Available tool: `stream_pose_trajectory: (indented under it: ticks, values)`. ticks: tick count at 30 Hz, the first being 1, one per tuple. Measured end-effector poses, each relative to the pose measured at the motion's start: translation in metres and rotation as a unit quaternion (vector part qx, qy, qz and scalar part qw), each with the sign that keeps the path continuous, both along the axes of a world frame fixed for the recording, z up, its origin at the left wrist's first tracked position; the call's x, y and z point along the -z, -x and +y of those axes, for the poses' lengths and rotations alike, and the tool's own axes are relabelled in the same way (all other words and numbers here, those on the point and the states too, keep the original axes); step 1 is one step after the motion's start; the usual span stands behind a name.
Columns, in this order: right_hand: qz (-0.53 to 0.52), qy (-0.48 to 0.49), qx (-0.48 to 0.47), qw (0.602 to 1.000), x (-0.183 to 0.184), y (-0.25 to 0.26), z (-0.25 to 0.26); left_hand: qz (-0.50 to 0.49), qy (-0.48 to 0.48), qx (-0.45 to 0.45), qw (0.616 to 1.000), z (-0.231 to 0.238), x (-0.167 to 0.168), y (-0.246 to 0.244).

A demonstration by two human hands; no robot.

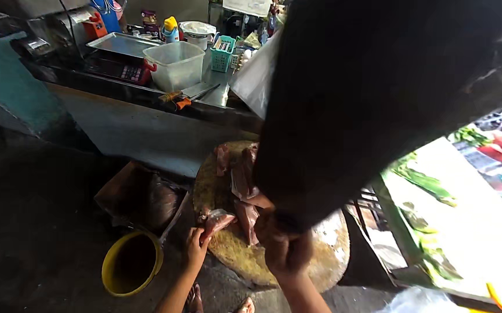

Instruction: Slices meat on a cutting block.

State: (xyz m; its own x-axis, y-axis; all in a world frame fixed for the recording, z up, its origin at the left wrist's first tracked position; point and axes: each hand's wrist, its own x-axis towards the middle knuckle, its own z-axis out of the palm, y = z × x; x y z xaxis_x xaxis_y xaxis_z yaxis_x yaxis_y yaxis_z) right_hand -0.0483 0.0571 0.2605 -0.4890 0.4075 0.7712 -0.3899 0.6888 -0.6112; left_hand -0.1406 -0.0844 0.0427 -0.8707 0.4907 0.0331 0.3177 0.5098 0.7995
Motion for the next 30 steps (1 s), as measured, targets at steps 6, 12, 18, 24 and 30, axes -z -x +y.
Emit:
stream_pose_trajectory:
  ticks: [6, 12, 18, 24, 30]
  values:
    - [-0.101, 0.006, 0.078, 0.992, 0.048, -0.010, -0.013, -0.018, 0.006, -0.010, 1.000, 0.003, -0.006, 0.000]
    - [-0.753, 0.124, 0.052, 0.644, 0.151, -0.029, 0.000, -0.044, 0.036, 0.000, 0.998, 0.005, -0.003, 0.005]
    - [-0.758, 0.071, 0.065, 0.645, 0.137, -0.031, 0.014, -0.035, 0.034, 0.000, 0.999, 0.007, -0.003, 0.004]
    - [-0.555, 0.098, 0.088, 0.822, 0.100, -0.028, 0.005, -0.060, 0.068, 0.027, 0.996, 0.004, -0.009, 0.007]
    - [-0.492, 0.093, 0.107, 0.859, 0.090, -0.013, -0.005, -0.009, 0.034, 0.016, 0.999, 0.002, 0.000, 0.004]
